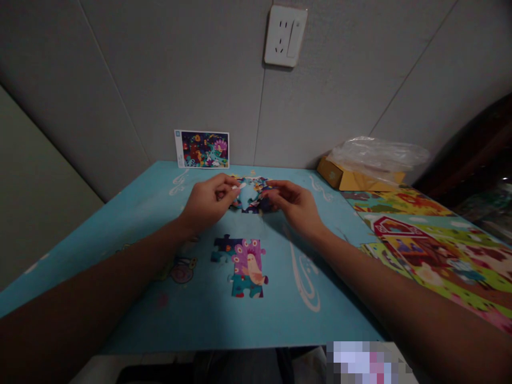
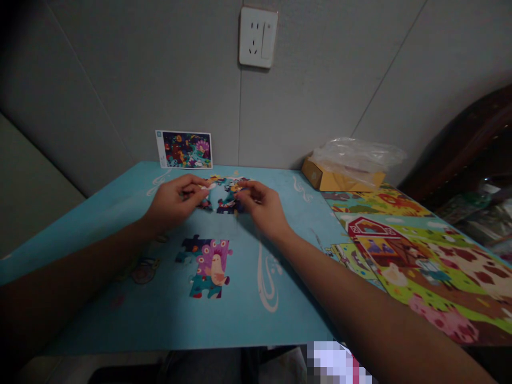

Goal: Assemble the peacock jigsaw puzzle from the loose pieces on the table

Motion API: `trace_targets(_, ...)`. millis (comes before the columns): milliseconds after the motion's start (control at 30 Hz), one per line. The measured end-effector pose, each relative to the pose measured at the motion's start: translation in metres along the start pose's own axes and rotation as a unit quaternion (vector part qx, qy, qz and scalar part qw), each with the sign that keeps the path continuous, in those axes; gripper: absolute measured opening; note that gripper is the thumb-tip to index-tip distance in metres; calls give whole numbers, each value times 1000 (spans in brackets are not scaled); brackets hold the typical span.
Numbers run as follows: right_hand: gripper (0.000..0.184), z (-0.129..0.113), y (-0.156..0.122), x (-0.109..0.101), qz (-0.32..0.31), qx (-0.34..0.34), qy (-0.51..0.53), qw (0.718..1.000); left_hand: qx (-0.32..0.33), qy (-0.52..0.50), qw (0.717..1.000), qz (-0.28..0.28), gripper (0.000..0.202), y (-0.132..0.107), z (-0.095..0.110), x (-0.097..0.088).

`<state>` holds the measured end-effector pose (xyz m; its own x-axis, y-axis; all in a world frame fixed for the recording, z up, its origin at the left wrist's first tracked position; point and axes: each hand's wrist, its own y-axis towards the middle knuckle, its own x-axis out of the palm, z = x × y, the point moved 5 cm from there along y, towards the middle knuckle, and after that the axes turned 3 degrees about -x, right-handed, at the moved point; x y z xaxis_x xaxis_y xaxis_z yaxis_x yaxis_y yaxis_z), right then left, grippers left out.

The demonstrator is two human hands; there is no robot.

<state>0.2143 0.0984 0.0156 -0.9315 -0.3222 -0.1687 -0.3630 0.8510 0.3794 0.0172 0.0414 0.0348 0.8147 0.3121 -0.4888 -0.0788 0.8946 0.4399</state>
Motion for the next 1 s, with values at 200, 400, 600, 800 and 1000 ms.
trace_targets(200,48,3,12,-41,44,43,-427,902,-182,186,958,117,17,13,-32,-29)
trace_targets(400,44,19,12,-37,-71,81,-536,837,-189,362,913,2,29,16,-49,-24)
trace_targets(600,46,23,13,-44,-65,113,-562,817,-181,366,913,2,27,15,-47,-22)
trace_targets(800,45,25,11,-46,-46,108,-571,812,-155,307,939,0,23,14,-42,-19)
trace_targets(1000,35,16,12,-42,-21,72,-551,831,-168,266,949,-14,29,12,-37,-15)
